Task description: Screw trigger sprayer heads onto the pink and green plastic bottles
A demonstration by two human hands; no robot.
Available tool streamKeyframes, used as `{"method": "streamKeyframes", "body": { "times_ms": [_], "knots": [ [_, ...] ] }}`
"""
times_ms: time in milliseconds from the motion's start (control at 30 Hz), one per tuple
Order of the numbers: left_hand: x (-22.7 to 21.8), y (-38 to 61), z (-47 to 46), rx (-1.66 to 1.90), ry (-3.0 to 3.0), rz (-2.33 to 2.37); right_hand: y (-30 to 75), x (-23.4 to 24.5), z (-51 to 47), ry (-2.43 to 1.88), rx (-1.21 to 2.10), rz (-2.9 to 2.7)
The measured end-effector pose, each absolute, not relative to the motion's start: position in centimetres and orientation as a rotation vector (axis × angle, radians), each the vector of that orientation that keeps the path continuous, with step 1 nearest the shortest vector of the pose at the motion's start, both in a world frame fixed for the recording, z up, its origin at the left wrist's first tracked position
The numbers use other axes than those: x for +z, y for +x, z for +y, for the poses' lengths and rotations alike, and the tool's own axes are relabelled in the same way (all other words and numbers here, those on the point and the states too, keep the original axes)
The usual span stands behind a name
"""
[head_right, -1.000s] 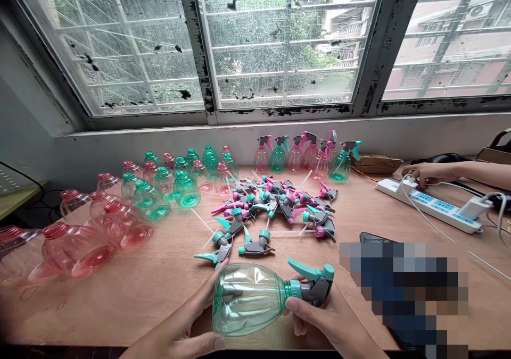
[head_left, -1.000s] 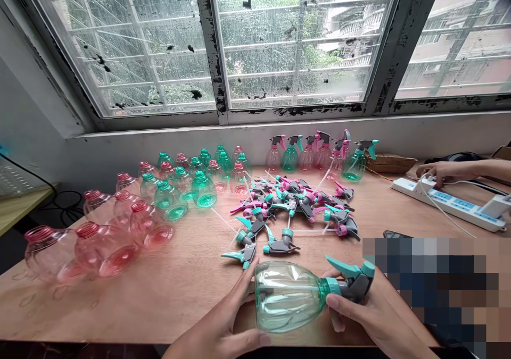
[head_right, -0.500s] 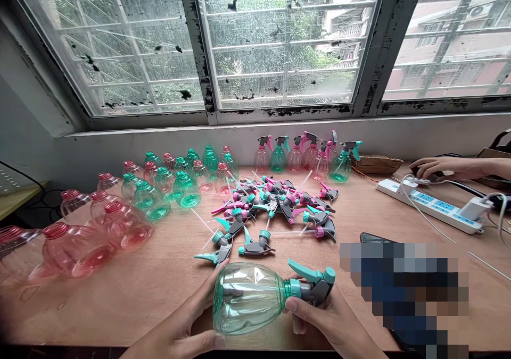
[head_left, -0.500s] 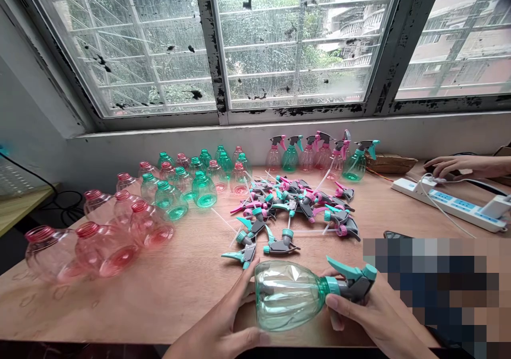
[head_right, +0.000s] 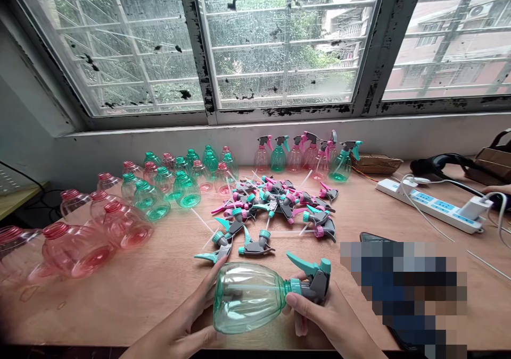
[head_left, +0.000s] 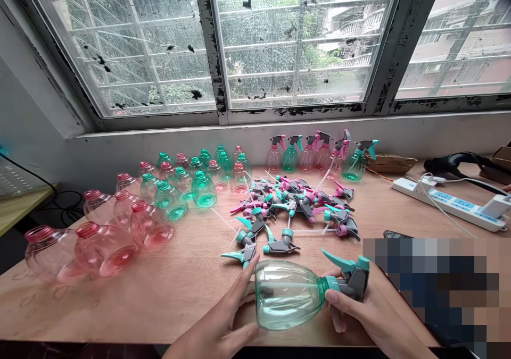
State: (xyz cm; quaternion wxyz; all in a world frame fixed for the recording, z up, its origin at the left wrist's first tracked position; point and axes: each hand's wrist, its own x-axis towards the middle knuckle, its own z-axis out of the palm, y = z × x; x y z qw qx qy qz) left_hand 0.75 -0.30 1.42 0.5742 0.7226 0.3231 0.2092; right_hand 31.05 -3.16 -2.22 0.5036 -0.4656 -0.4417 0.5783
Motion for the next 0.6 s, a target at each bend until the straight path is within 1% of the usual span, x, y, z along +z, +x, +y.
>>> {"method": "streamKeyframes", "body": {
  "times_ms": [133, 400, 600],
  "knots": [
    [1.70, 0.83, -0.49, 0.494, 1.697, 0.769, 31.08, -2.36, -3.28, -1.068, 1.431, -1.037],
    [1.67, 0.52, -0.45, 0.431, 1.742, 0.940, 31.23, -2.48, -3.37, -1.055, 1.455, -1.036],
    [1.74, 0.71, -0.33, 0.457, 1.731, 0.826, 31.31, -2.52, -3.41, -1.026, 1.463, -1.054]
  ]
}}
